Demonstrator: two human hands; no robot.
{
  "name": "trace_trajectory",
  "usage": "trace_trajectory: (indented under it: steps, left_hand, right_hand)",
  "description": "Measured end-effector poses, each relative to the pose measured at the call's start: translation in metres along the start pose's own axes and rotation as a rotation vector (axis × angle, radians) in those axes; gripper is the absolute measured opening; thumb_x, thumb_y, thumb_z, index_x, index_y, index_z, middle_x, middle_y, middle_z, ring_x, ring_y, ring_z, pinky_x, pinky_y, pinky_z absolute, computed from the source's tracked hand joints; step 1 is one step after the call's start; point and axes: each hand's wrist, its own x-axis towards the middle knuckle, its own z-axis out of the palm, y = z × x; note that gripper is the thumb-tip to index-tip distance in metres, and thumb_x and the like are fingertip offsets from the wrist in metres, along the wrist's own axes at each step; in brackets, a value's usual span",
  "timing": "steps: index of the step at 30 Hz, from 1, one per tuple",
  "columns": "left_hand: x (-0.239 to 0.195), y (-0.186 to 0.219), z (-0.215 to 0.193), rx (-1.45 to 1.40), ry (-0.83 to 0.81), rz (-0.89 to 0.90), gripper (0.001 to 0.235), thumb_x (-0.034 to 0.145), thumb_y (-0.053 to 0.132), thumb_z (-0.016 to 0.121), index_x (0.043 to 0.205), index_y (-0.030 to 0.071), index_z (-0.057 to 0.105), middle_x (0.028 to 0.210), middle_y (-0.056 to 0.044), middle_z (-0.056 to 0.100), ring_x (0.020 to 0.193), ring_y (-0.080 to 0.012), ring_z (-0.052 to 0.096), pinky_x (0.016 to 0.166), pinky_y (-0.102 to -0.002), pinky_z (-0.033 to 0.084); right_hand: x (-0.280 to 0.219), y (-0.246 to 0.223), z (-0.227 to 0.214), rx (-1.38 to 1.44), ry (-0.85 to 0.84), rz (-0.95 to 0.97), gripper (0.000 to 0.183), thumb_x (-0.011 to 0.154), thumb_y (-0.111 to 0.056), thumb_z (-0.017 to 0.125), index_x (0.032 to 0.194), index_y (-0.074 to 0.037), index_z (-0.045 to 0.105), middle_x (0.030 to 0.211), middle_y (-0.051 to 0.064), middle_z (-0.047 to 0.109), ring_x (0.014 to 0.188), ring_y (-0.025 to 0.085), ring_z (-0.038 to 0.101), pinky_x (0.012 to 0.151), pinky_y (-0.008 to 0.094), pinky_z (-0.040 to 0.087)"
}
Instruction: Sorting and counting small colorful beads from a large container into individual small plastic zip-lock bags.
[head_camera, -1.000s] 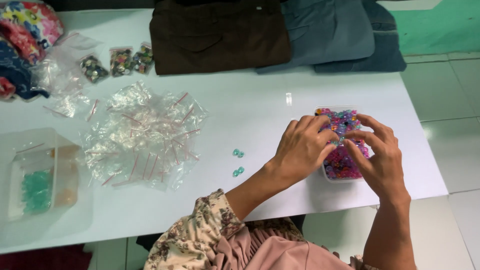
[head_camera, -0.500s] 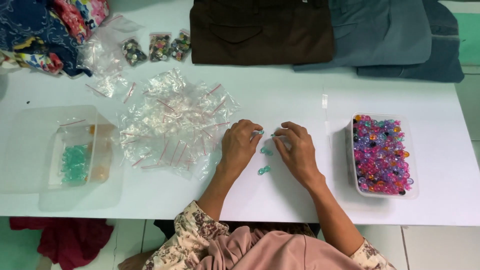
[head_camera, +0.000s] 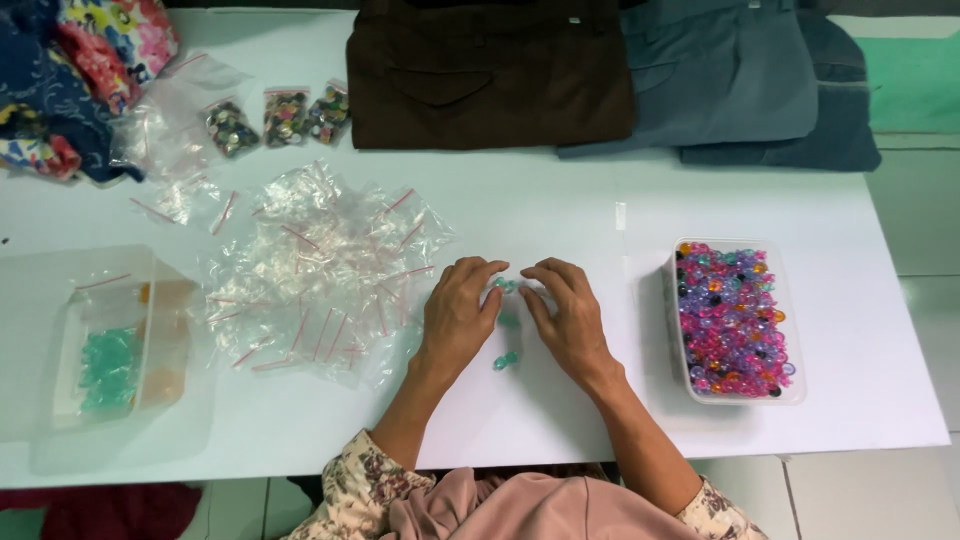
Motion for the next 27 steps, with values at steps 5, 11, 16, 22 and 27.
trace_trajectory:
  steps: [5,11,16,22,27]
  left_hand:
    - [0.014,0.053,0.001,-0.029,0.074,0.192,0.024,0.094,0.01,0.07,0.118,0.01,0.074,0.102,-0.011,0.066,0.093,-0.0313,0.068,0.078,-0.042,0.056]
    - [0.054,0.105,0.067,-0.052,0.034,0.38,0.016,0.097,0.018,0.067,0.111,0.016,0.074,0.103,-0.005,0.065,0.092,-0.0275,0.067,0.078,-0.041,0.055]
    - [0.094,0.128,0.156,0.118,0.054,0.501,0.009,0.092,0.018,0.071,0.097,0.021,0.079,0.101,-0.006,0.061,0.09,-0.0271,0.064,0.071,-0.04,0.052]
    - [0.119,0.144,0.196,0.4,-0.014,0.545,0.007,0.081,0.01,0.077,0.076,0.015,0.079,0.095,-0.009,0.062,0.085,-0.0255,0.057,0.065,-0.038,0.041]
    - [0.125,0.156,0.188,0.541,-0.057,0.572,0.006,0.078,0.006,0.079,0.075,0.011,0.079,0.094,-0.011,0.065,0.085,-0.0236,0.055,0.068,-0.038,0.038]
  right_hand:
    - [-0.012,-0.023,-0.064,0.165,0.167,-0.059,0.018,0.092,-0.005,0.074,0.109,-0.013,0.077,0.102,0.002,0.071,0.083,0.016,0.072,0.074,0.029,0.062]
    - [-0.026,0.032,-0.153,0.082,0.286,-0.01,0.019,0.093,0.001,0.075,0.11,-0.008,0.078,0.104,0.01,0.073,0.084,0.02,0.072,0.071,0.032,0.061]
    - [-0.029,0.102,-0.193,-0.228,0.275,0.162,0.011,0.099,0.0,0.077,0.108,-0.005,0.08,0.103,0.014,0.069,0.097,0.03,0.067,0.075,0.038,0.056]
    - [-0.023,0.138,-0.184,-0.393,0.034,0.254,0.013,0.092,-0.008,0.079,0.103,-0.012,0.083,0.099,0.013,0.071,0.1,0.031,0.067,0.083,0.041,0.057]
    - [-0.017,0.156,-0.176,-0.516,-0.058,0.252,0.014,0.092,-0.017,0.08,0.105,-0.023,0.083,0.097,0.005,0.069,0.098,0.022,0.065,0.083,0.035,0.055]
